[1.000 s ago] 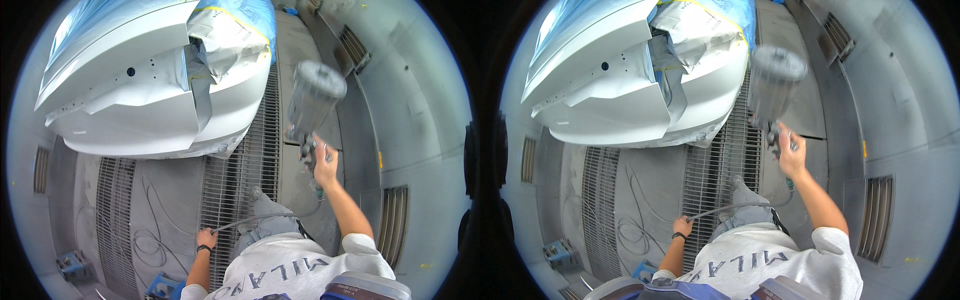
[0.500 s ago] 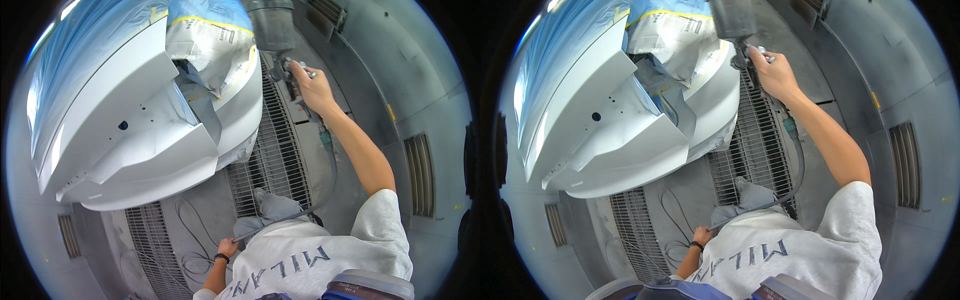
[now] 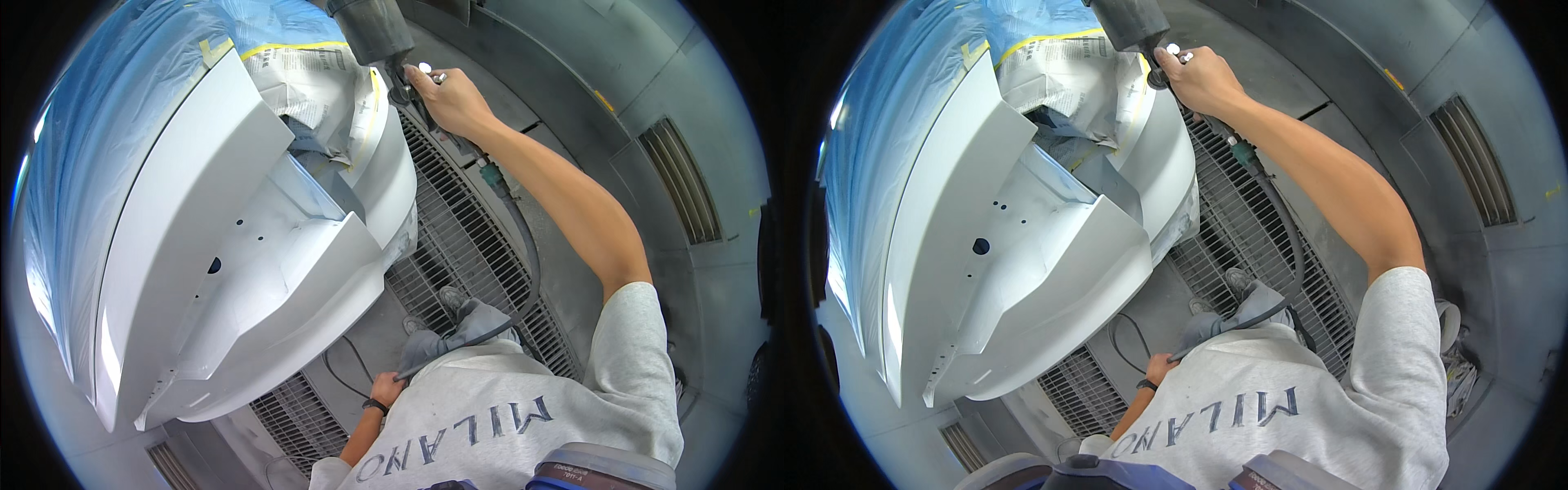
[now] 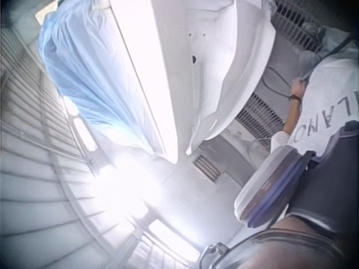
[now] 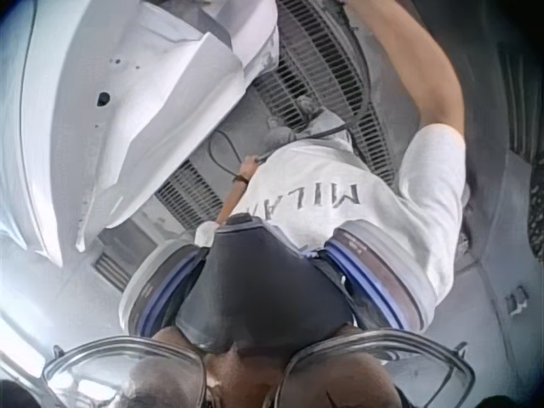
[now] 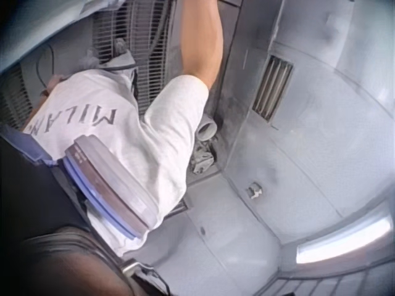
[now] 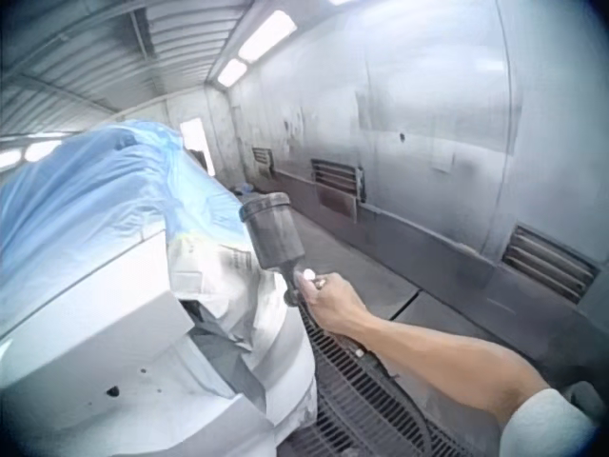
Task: The person uses a spray gun to apply white paint to a car bumper inside a paint booth. After finishing, they walk to a workbench, pour paint into the spray gun cup, and clean the equipment with a cloth.
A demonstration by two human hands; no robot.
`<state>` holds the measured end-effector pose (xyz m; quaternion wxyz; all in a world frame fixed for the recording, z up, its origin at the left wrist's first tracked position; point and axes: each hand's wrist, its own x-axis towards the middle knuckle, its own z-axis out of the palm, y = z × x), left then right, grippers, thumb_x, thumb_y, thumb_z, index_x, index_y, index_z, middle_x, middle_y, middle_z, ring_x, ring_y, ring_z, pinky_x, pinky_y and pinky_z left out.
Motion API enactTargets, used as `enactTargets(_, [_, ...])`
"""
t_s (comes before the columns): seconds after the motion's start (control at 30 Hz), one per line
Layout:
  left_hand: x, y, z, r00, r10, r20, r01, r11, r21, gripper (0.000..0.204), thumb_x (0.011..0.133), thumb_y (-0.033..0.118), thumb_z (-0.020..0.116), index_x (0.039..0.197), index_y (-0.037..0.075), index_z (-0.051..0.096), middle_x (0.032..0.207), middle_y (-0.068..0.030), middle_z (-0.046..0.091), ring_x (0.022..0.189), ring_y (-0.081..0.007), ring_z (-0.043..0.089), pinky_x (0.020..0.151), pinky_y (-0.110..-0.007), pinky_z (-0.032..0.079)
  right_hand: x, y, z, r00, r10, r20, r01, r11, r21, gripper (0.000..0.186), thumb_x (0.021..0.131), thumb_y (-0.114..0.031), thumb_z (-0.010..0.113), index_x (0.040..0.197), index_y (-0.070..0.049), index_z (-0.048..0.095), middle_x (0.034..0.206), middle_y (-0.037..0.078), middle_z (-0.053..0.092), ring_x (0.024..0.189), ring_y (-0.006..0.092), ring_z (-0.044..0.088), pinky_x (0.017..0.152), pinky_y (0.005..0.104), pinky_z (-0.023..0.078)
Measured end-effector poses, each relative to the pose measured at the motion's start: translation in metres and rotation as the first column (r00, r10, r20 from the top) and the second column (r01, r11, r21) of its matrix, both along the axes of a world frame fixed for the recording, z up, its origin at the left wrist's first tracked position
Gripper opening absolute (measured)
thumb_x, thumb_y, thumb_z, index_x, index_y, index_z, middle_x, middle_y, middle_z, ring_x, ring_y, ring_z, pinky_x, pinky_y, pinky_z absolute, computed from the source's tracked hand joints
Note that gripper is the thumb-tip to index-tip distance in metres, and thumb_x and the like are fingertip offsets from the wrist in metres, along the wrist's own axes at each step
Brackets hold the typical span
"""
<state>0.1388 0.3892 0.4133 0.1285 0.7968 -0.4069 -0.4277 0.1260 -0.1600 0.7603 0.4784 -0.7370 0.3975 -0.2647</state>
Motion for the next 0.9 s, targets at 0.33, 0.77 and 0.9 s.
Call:
enactTargets(0.33, [0.032, 0.041, -0.015, 0.994, -0.104, 0.013, 0.104, 0.995, 0.011, 0.027, 0.083, 0.029, 0.068, 0.088, 0.003, 0.074, 0.085, -0.0265, 0.068, 0.085, -0.0474, 0.064, 0.079, -0.054, 0.052, -0.016, 0.044, 0.000, 0.997, 0.042, -0.062, -0.034, 0.991, 0.133, 0.056, 0.103, -0.050, 0.052, 0.086, 0.001, 0.069, 0.061, 0.008, 0.063, 0.045, 0.0168, 0.059, 0.049, 0.0339, 0.052])
enactTargets(0.77, [0.024, 0.015, -0.014, 0.996, -0.077, -0.041, 0.079, 0.996, 0.048, 0.025, 0.083, 0.030, 0.069, 0.085, 0.006, 0.073, 0.086, -0.0230, 0.070, 0.089, -0.0449, 0.065, 0.083, -0.054, 0.051, -0.033, 0.026, -0.018, 0.999, 0.049, 0.004, -0.049, 0.990, 0.133, 0.059, 0.104, -0.051, 0.053, 0.091, 0.003, 0.071, 0.062, 0.008, 0.063, 0.044, 0.0145, 0.058, 0.037, 0.0300, 0.047])
enactTargets(0.9, [0.009, 0.013, -0.024, 0.997, -0.075, -0.027, 0.077, 0.996, 0.052, 0.027, 0.083, 0.031, 0.070, 0.090, 0.005, 0.075, 0.088, -0.0236, 0.070, 0.090, -0.0448, 0.065, 0.083, -0.054, 0.051, -0.031, -0.013, -0.020, 0.999, -0.034, 0.017, 0.033, 0.998, 0.051, 0.062, 0.102, -0.054, 0.055, 0.070, -0.001, 0.062, 0.053, 0.003, 0.052, 0.043, 0.0136, 0.055, 0.038, 0.0314, 0.048])
